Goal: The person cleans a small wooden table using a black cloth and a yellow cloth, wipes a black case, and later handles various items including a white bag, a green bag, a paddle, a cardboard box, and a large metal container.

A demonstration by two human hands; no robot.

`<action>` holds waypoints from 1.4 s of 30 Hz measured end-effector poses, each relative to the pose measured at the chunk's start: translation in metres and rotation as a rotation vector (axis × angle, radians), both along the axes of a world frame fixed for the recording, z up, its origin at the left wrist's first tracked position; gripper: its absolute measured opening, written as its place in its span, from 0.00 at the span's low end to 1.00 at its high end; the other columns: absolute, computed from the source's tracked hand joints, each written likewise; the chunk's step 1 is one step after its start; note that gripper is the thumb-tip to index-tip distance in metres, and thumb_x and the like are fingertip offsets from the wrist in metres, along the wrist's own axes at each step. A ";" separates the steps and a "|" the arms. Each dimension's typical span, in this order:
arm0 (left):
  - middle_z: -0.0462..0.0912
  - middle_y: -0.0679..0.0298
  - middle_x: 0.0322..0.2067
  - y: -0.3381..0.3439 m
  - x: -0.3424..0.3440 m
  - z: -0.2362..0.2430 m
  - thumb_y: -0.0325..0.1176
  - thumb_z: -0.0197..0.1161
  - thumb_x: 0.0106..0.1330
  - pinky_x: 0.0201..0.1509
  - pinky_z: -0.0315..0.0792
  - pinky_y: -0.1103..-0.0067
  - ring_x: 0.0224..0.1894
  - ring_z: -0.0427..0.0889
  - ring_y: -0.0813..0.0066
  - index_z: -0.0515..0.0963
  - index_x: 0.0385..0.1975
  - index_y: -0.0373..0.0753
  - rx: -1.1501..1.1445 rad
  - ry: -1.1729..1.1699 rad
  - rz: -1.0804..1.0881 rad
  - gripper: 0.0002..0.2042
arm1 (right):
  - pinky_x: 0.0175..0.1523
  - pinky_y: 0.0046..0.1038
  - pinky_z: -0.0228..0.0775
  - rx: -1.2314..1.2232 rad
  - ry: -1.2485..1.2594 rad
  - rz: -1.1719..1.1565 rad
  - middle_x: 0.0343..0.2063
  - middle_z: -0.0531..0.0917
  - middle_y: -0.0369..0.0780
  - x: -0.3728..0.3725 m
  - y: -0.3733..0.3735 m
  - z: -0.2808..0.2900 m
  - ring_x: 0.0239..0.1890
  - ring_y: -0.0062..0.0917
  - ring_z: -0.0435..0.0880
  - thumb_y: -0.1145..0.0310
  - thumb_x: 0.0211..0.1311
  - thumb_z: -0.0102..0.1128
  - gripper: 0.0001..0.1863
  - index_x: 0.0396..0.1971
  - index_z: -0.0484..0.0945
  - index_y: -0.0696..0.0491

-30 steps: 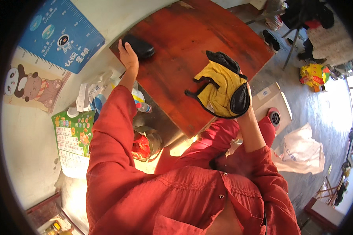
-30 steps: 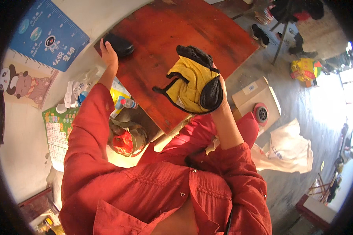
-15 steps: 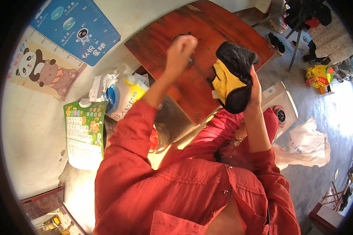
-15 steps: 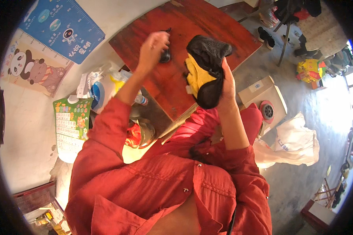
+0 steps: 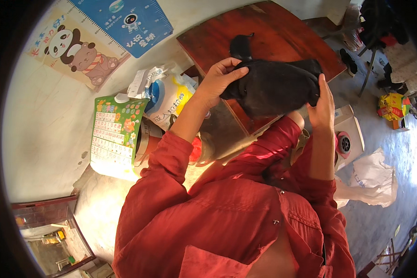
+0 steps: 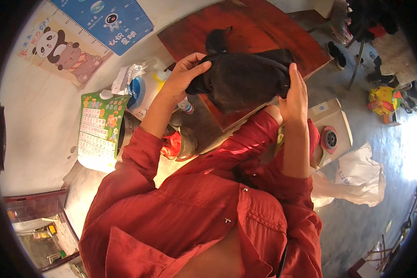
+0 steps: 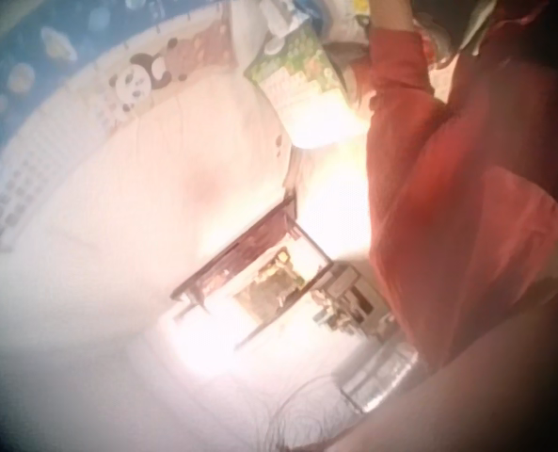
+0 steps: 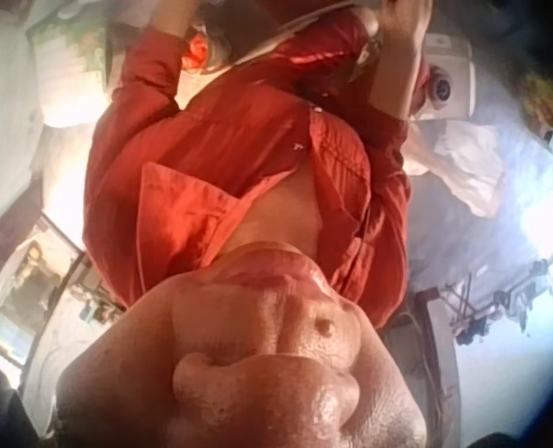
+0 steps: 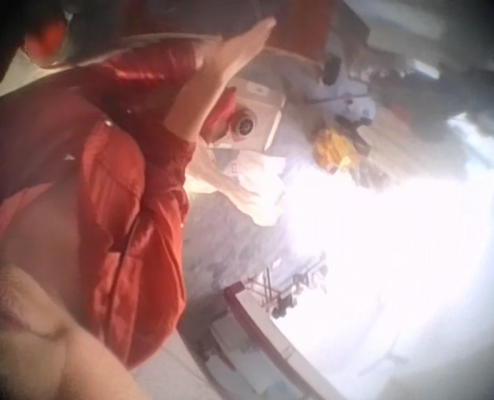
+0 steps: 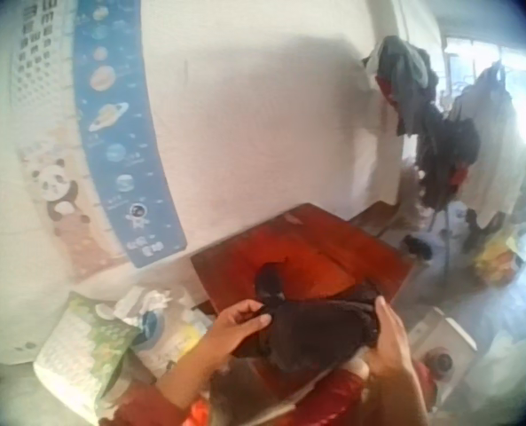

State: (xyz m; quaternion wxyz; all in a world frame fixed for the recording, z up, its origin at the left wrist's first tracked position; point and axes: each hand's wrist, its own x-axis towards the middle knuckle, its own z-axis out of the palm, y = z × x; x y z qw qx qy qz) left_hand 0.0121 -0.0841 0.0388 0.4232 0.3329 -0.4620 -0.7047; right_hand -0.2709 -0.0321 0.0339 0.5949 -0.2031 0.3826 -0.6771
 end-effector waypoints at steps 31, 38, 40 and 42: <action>0.66 0.53 0.64 0.063 0.014 -0.090 0.34 0.75 0.47 0.63 0.67 0.57 0.62 0.67 0.42 0.69 0.65 0.55 -0.834 -1.376 -0.046 0.40 | 0.45 0.20 0.72 0.140 0.486 0.106 0.43 0.84 0.37 -0.020 0.078 -0.086 0.42 0.17 0.82 0.61 0.76 0.49 0.17 0.53 0.78 0.55; 0.64 0.57 0.68 0.068 -0.057 -0.104 0.28 0.70 0.46 0.68 0.59 0.54 0.66 0.61 0.42 0.72 0.64 0.56 -1.217 -1.479 -0.010 0.38 | 0.57 0.24 0.68 0.150 0.790 -0.089 0.49 0.82 0.41 -0.082 0.028 -0.120 0.52 0.25 0.79 0.57 0.73 0.55 0.24 0.60 0.73 0.55; 0.66 0.53 0.65 0.052 -0.075 -0.102 0.27 0.65 0.50 0.67 0.59 0.53 0.65 0.63 0.41 0.73 0.63 0.51 -1.273 -1.365 -0.113 0.34 | 0.63 0.30 0.64 0.217 0.811 -0.117 0.55 0.79 0.45 -0.110 -0.003 -0.160 0.60 0.33 0.75 0.49 0.71 0.53 0.30 0.64 0.69 0.54; 0.66 0.50 0.65 0.035 -0.084 -0.103 0.25 0.66 0.49 0.67 0.60 0.56 0.64 0.65 0.42 0.73 0.63 0.48 -1.341 -1.292 -0.175 0.35 | 0.68 0.34 0.57 0.272 0.566 -0.104 0.63 0.71 0.46 -0.118 -0.037 -0.174 0.66 0.35 0.68 0.41 0.71 0.47 0.37 0.68 0.63 0.54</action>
